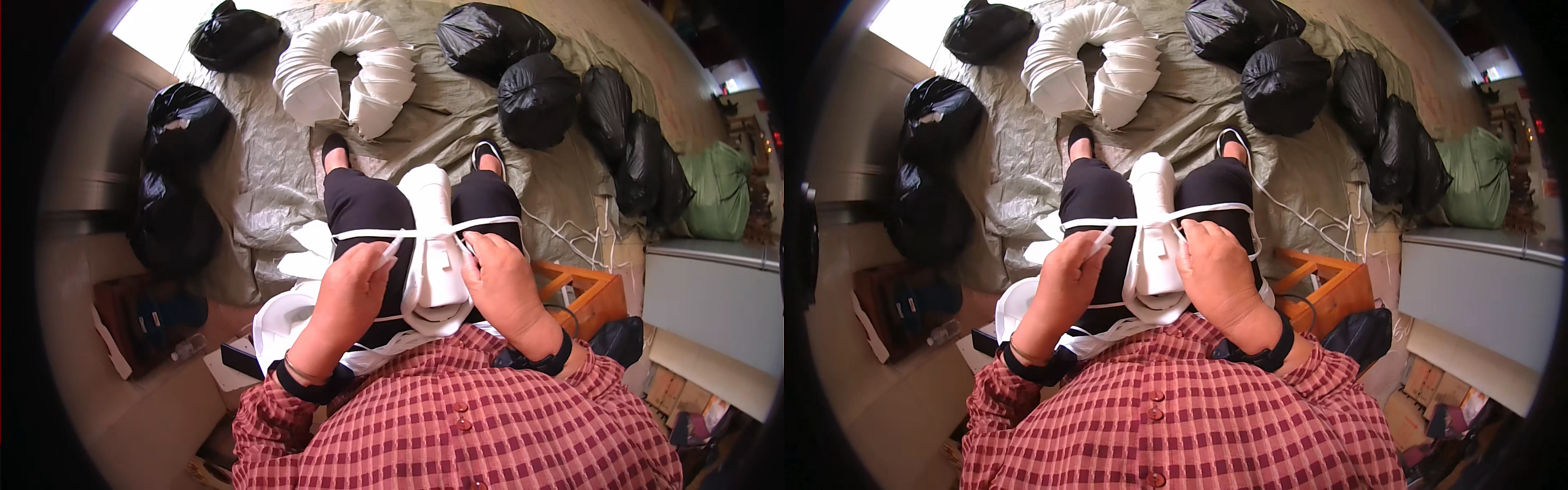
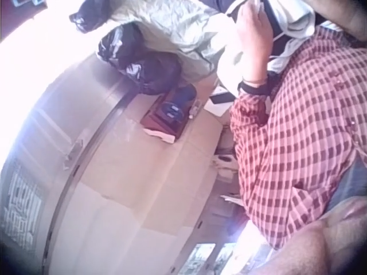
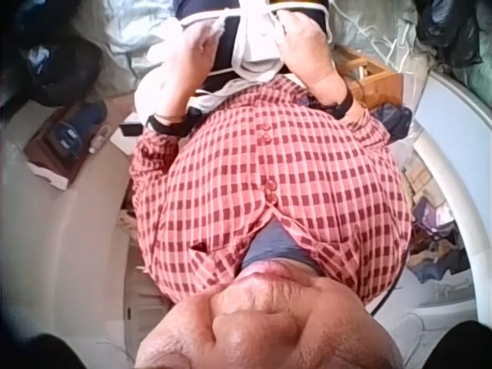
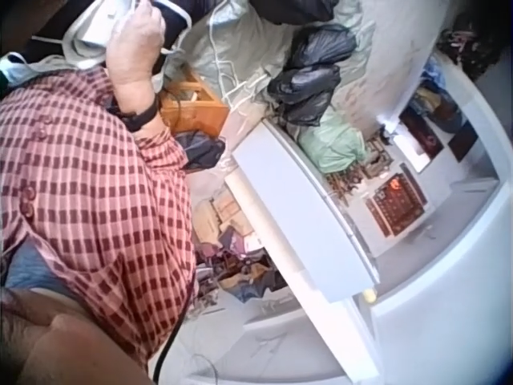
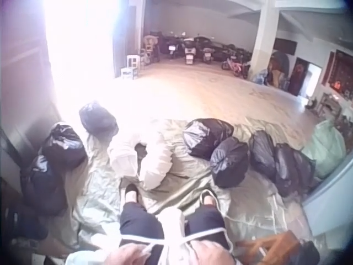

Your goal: Lacing a white shoe upper with white laces while seated.

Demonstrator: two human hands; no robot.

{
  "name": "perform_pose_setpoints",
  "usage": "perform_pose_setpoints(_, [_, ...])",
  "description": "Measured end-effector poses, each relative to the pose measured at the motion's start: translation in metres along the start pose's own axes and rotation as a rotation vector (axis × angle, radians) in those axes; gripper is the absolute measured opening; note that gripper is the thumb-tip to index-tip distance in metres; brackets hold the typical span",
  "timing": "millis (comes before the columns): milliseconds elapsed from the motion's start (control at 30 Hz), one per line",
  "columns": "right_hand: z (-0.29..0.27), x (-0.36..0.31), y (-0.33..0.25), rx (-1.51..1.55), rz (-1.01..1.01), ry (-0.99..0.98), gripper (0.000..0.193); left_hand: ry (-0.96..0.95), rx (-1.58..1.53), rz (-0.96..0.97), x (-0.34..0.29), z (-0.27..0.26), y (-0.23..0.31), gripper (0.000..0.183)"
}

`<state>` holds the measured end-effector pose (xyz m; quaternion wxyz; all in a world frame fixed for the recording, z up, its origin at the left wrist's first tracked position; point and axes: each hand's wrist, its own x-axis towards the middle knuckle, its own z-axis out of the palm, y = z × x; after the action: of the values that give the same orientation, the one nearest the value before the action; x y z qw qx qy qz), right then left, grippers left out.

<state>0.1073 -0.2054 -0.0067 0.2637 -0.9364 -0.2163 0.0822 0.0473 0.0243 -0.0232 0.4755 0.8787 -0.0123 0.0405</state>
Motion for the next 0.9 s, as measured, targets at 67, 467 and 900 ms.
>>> perform_pose_setpoints(67, [0.001,0.001,0.000,0.026,0.031,0.021,0.027,-0.046,0.123,0.026,-0.001,-0.001,0.003,0.021])
perform_pose_setpoints(467, [-0.003,0.014,-0.020,-0.053,-0.203,0.182,0.029,-0.146,0.217,-0.078,0.015,-0.001,0.007,0.020])
perform_pose_setpoints(900, [0.009,0.000,-0.001,0.028,-0.409,0.071,0.025,-0.136,0.077,-0.059,-0.016,0.024,0.012,0.030])
